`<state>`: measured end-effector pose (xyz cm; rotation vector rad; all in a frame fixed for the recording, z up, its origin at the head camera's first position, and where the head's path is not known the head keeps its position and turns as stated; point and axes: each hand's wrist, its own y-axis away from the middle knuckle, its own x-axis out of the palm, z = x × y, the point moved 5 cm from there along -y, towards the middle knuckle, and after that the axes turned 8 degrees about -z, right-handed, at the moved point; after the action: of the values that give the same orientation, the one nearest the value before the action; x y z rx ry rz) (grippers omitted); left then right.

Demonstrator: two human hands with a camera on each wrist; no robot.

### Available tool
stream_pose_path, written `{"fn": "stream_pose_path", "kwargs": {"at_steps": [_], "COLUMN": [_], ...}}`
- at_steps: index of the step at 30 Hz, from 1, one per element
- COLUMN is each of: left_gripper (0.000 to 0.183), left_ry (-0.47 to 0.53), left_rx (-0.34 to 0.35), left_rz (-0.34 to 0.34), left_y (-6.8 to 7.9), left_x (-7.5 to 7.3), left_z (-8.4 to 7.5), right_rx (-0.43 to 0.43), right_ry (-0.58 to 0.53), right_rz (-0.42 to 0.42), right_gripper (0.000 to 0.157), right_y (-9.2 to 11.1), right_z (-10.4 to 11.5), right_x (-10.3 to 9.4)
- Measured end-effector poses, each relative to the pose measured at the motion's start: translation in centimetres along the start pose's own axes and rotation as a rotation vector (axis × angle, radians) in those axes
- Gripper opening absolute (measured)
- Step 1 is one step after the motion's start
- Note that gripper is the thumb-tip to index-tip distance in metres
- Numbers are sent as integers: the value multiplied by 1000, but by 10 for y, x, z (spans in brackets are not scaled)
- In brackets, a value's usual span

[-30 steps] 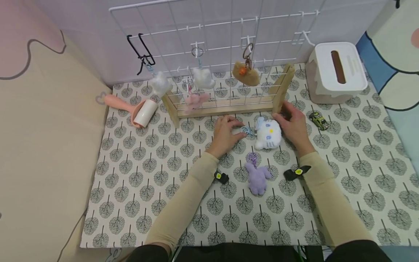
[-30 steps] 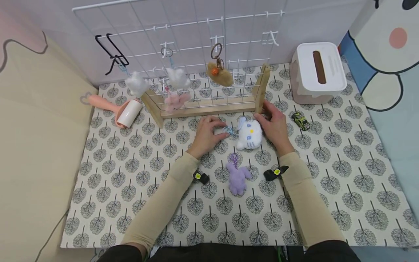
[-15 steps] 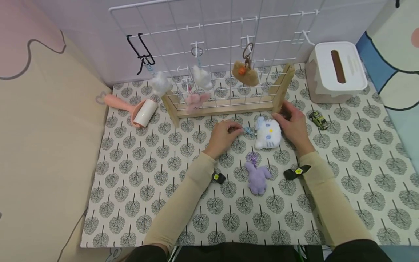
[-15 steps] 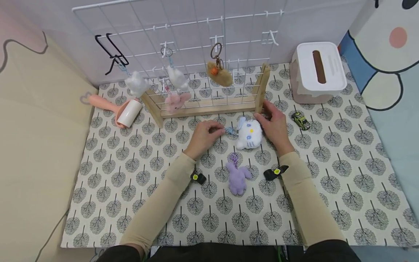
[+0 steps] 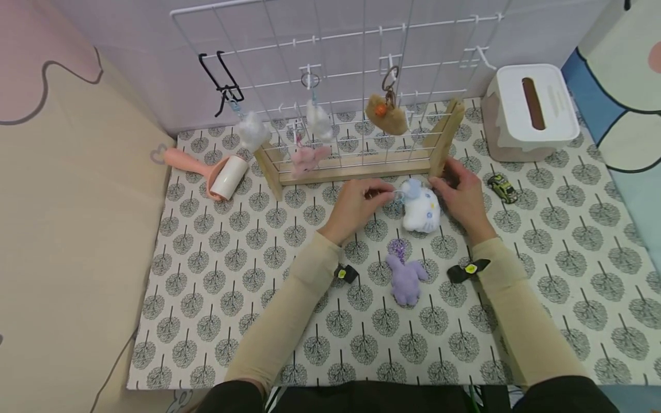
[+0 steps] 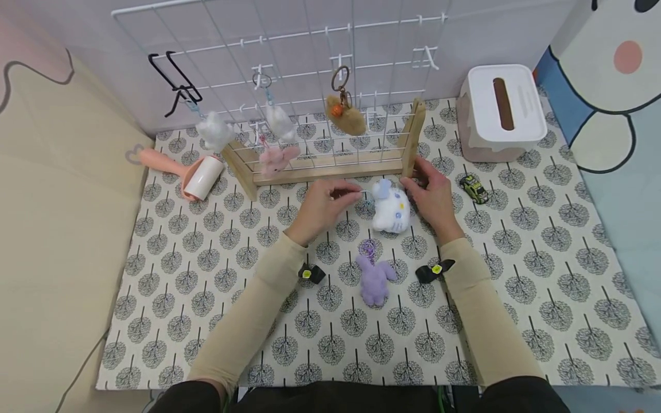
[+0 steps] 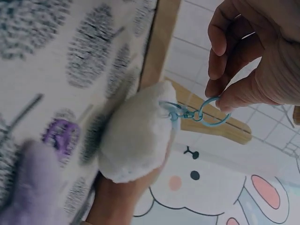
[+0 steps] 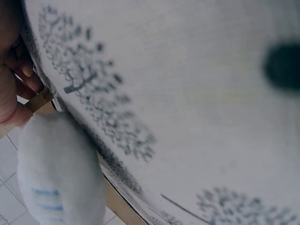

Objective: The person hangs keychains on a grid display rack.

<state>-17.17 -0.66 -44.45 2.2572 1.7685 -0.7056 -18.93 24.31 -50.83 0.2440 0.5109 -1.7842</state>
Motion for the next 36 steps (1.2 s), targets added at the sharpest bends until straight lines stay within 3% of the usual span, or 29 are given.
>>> {"fn": "stream_pose_path", "kwargs": {"at_steps": [8, 14, 17, 26, 36], "left_gripper": [15, 15, 15, 16, 14], "left_ry": [93, 95, 120, 177, 204], "left_rx": [55, 145, 158, 81, 4], "left_rz": [-54, -151, -198, -275, -332], "left_y": [-11, -21, -25, -35, -44], "left_x": [-16, -35, -41, -43, -38], "left_z": [-34, -59, -68, -77, -69], "right_rx": [-11, -11, -18, -19, -2], "right_ry": [-1, -15, 7, 13, -7], "right_rz": [4, 2, -4, -2, 4], "right_gripper": [55, 55, 53, 52, 55], "right_y": [0, 0, 0, 0, 0], "right_z": [2, 3, 2, 2, 4], "right_x": [0, 0, 0, -1, -1]}}
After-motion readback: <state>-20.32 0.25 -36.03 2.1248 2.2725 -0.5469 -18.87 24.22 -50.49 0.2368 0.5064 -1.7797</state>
